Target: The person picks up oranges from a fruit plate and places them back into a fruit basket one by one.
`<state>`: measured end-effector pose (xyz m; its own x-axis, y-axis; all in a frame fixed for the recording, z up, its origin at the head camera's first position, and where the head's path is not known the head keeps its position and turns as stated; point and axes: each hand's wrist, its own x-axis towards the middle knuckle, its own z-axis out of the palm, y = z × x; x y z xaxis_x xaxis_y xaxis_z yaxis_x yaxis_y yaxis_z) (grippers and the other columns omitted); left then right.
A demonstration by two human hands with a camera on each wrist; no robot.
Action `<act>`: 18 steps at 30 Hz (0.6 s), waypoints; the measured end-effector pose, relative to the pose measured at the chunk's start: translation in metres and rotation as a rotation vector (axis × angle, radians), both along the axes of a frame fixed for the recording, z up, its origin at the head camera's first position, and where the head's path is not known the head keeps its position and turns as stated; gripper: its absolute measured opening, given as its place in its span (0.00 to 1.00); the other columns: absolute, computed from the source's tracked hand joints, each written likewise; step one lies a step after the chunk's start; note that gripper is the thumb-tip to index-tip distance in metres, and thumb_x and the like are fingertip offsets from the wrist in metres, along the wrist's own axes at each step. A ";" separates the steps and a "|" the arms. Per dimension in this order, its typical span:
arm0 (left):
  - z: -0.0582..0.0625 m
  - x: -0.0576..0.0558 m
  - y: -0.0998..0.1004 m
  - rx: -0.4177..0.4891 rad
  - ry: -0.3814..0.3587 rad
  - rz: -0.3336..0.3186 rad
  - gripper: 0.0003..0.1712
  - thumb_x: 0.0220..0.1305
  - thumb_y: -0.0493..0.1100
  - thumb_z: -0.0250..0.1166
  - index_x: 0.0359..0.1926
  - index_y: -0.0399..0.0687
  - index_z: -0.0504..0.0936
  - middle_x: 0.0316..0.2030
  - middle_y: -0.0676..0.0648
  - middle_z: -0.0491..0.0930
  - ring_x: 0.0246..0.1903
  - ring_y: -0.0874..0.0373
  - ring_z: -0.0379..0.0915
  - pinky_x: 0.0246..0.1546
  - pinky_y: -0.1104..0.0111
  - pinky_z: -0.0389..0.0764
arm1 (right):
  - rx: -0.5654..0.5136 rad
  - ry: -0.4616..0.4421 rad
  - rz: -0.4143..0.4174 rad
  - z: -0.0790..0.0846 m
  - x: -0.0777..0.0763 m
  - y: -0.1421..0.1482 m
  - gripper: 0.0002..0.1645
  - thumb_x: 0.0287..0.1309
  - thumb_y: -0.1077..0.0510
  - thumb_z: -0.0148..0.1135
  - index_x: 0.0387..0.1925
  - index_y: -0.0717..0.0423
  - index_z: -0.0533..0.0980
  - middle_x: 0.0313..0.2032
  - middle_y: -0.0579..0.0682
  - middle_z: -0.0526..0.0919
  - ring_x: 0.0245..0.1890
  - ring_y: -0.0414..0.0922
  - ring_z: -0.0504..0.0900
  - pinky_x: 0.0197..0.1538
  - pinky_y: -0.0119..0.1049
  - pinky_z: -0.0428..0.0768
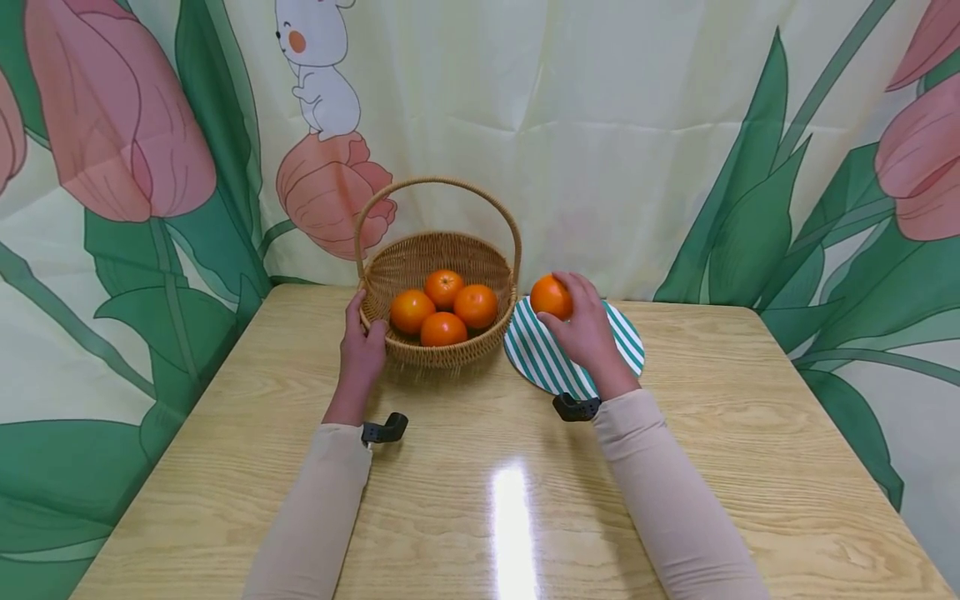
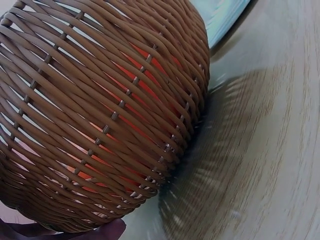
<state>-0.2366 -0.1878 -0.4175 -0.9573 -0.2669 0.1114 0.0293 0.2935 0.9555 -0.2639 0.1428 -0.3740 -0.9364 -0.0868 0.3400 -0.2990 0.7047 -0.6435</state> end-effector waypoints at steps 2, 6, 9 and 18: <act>0.000 0.000 0.000 0.000 0.002 -0.003 0.36 0.67 0.50 0.46 0.74 0.70 0.48 0.74 0.44 0.52 0.70 0.47 0.56 0.69 0.51 0.60 | 0.002 0.013 0.005 0.002 0.001 -0.002 0.40 0.57 0.51 0.67 0.69 0.45 0.62 0.71 0.57 0.58 0.62 0.63 0.68 0.59 0.60 0.72; 0.000 -0.001 0.001 0.006 0.009 -0.010 0.36 0.67 0.49 0.47 0.74 0.69 0.49 0.74 0.44 0.53 0.70 0.47 0.56 0.69 0.51 0.60 | 0.005 0.035 0.008 0.006 0.004 -0.005 0.40 0.57 0.50 0.67 0.69 0.45 0.63 0.71 0.57 0.57 0.62 0.63 0.68 0.60 0.60 0.71; 0.000 -0.002 0.001 0.009 0.016 -0.012 0.36 0.67 0.49 0.47 0.74 0.69 0.49 0.74 0.45 0.53 0.70 0.48 0.57 0.69 0.52 0.60 | 0.002 0.063 0.011 0.010 0.006 -0.007 0.40 0.57 0.50 0.67 0.69 0.44 0.63 0.72 0.56 0.58 0.62 0.63 0.69 0.60 0.61 0.70; -0.001 -0.003 -0.001 0.012 0.016 -0.018 0.36 0.68 0.48 0.47 0.74 0.68 0.48 0.74 0.45 0.53 0.70 0.48 0.56 0.69 0.52 0.60 | -0.021 0.154 0.041 0.018 0.015 -0.021 0.40 0.55 0.50 0.69 0.68 0.44 0.65 0.70 0.56 0.60 0.62 0.62 0.71 0.59 0.59 0.73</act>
<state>-0.2393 -0.1884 -0.4189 -0.9600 -0.2512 0.1237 0.0498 0.2815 0.9583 -0.2490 0.1218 -0.3555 -0.8690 -0.1150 0.4812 -0.4232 0.6767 -0.6025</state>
